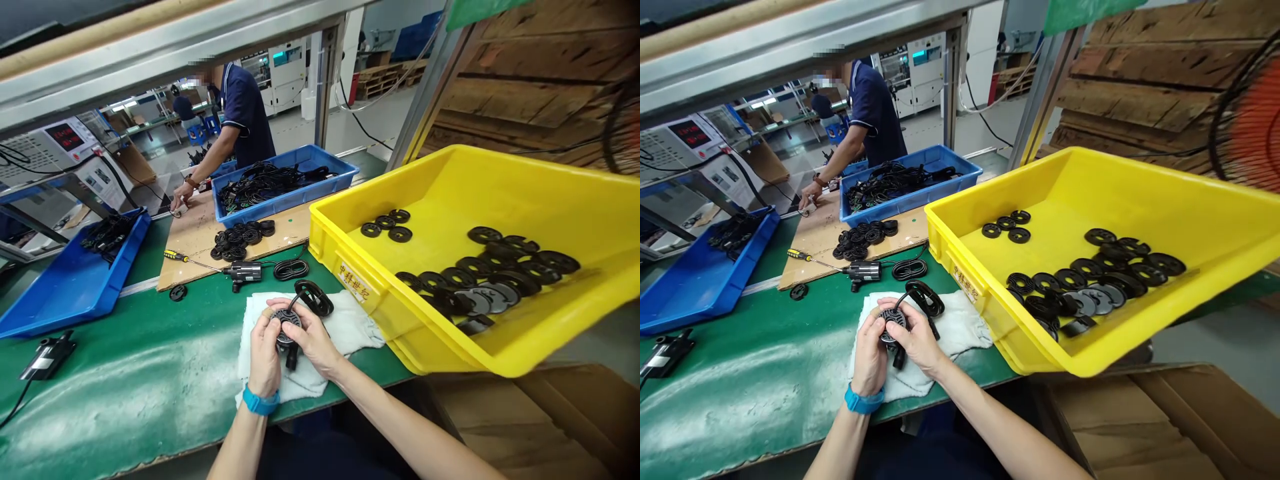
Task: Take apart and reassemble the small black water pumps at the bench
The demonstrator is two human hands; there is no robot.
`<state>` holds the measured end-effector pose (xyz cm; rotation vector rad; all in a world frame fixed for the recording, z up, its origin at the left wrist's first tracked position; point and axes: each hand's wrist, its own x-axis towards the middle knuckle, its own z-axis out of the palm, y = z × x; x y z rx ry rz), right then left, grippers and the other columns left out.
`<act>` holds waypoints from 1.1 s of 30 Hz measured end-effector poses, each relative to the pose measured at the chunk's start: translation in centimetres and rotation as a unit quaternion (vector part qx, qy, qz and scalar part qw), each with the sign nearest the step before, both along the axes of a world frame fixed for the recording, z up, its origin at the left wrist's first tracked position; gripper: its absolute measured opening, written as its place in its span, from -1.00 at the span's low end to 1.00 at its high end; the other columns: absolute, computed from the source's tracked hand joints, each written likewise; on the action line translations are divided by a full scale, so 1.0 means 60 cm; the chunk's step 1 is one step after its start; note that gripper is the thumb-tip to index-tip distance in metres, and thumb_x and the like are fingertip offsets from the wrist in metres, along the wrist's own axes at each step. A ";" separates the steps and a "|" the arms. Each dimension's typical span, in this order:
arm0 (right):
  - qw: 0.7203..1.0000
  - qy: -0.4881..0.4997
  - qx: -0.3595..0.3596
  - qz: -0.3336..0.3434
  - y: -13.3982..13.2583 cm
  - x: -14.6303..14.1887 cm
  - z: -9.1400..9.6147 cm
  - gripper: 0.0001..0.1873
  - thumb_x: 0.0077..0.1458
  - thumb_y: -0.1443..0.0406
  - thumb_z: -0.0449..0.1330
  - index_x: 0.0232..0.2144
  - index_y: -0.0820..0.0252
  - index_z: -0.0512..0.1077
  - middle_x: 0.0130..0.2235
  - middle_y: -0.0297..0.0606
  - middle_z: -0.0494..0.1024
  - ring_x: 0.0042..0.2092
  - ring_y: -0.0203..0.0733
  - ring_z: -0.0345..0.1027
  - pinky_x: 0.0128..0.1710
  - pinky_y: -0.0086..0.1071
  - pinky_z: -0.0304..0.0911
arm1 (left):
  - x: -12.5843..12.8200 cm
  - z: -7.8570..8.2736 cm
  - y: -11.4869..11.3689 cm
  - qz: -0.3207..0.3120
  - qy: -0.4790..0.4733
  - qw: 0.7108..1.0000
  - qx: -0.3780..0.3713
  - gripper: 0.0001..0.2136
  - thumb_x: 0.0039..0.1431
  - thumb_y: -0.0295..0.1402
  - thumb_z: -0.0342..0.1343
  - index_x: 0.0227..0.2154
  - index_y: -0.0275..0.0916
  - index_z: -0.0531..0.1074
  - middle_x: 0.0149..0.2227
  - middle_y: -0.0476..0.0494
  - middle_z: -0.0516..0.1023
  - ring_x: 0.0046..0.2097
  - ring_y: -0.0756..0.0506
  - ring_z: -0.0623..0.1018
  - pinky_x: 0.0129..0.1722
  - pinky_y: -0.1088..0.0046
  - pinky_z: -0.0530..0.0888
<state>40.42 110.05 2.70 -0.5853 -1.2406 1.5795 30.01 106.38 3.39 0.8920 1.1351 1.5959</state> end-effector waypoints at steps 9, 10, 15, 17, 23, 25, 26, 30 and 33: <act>0.998 -0.039 -0.023 -0.053 -0.021 -0.010 -0.008 -0.32 0.12 -0.13 0.29 0.15 0.10 0.42 0.21 -0.07 0.48 0.26 0.04 0.33 0.34 -0.06 0.16 | 0.010 0.022 0.010 0.024 -0.015 1.000 -0.013 -0.81 0.20 -0.22 0.21 -0.29 -0.25 0.59 -0.22 -0.09 0.59 -0.10 -0.09 0.53 -0.01 0.43 0.41; 0.997 -0.041 -0.031 -0.053 -0.023 -0.010 -0.009 -0.32 0.12 -0.15 0.27 0.14 0.10 0.44 0.22 -0.07 0.48 0.26 0.04 0.33 0.35 -0.06 0.15 | 0.011 0.021 0.008 0.026 -0.021 0.999 -0.015 -0.80 0.18 -0.21 0.23 -0.30 -0.25 0.58 -0.24 -0.08 0.58 -0.12 -0.08 0.52 -0.04 0.45 0.41; 0.994 -0.028 -0.088 -0.052 -0.017 -0.005 0.004 -0.33 0.07 -0.19 0.28 0.04 0.11 0.56 0.19 -0.10 0.51 0.28 0.06 0.30 0.38 -0.08 0.08 | 0.011 0.020 0.007 0.013 -0.042 0.999 -0.015 -0.77 0.12 -0.17 0.31 -0.29 -0.23 0.56 -0.23 -0.05 0.57 -0.14 -0.06 0.52 -0.08 0.47 0.41; 0.993 -0.010 -0.116 -0.037 -0.010 -0.001 0.019 -0.37 0.01 -0.14 0.34 0.00 0.11 0.59 0.17 -0.12 0.53 0.27 0.05 0.30 0.38 -0.07 0.05 | 0.008 0.027 0.010 -0.004 -0.044 0.999 -0.020 -0.75 0.10 -0.16 0.33 -0.28 -0.23 0.57 -0.22 -0.05 0.57 -0.13 -0.06 0.51 -0.08 0.47 0.41; 0.991 0.008 -0.130 0.015 -0.006 0.014 0.064 -0.50 -0.11 -0.02 0.44 -0.20 0.17 0.65 -0.04 -0.13 0.65 0.09 0.06 0.45 0.32 0.00 0.11 | -0.015 0.057 0.010 -0.050 -0.051 0.994 -0.079 -0.67 -0.06 -0.15 0.43 -0.29 -0.25 0.61 -0.21 -0.09 0.59 -0.13 -0.08 0.51 -0.15 0.47 0.41; 0.992 0.009 -0.123 0.021 -0.011 0.016 0.070 -0.50 -0.14 -0.02 0.45 -0.21 0.19 0.65 -0.08 -0.13 0.66 0.05 0.06 0.48 0.30 0.03 0.12 | -0.019 0.065 0.007 -0.063 -0.050 0.991 -0.108 -0.61 -0.12 -0.12 0.46 -0.27 -0.26 0.62 -0.19 -0.12 0.60 -0.14 -0.08 0.51 -0.21 0.48 0.40; 0.992 0.010 -0.121 0.024 -0.014 0.016 0.071 -0.49 -0.14 -0.02 0.45 -0.21 0.19 0.65 -0.10 -0.12 0.66 0.04 0.07 0.49 0.29 0.05 0.13 | -0.020 0.068 0.005 -0.069 -0.050 0.989 -0.121 -0.58 -0.14 -0.10 0.47 -0.25 -0.26 0.62 -0.19 -0.12 0.61 -0.16 -0.08 0.51 -0.23 0.48 0.39; 0.993 0.022 -0.112 0.024 -0.027 0.010 0.069 -0.48 -0.09 -0.02 0.43 -0.14 0.17 0.64 -0.06 -0.14 0.66 0.06 0.03 0.48 0.31 0.01 0.12 | -0.016 0.076 -0.003 -0.071 -0.061 0.988 -0.125 -0.57 -0.14 -0.08 0.49 -0.27 -0.26 0.60 -0.27 -0.06 0.58 -0.22 -0.04 0.50 -0.26 0.49 0.38; 0.993 0.026 -0.109 0.023 -0.031 0.006 0.067 -0.49 -0.09 0.00 0.44 -0.12 0.13 0.63 -0.03 -0.17 0.65 0.10 0.02 0.47 0.32 -0.02 0.12 | -0.014 0.075 -0.007 -0.058 -0.067 0.990 -0.107 -0.61 -0.11 -0.10 0.48 -0.32 -0.26 0.58 -0.33 -0.02 0.55 -0.26 -0.02 0.48 -0.27 0.50 0.38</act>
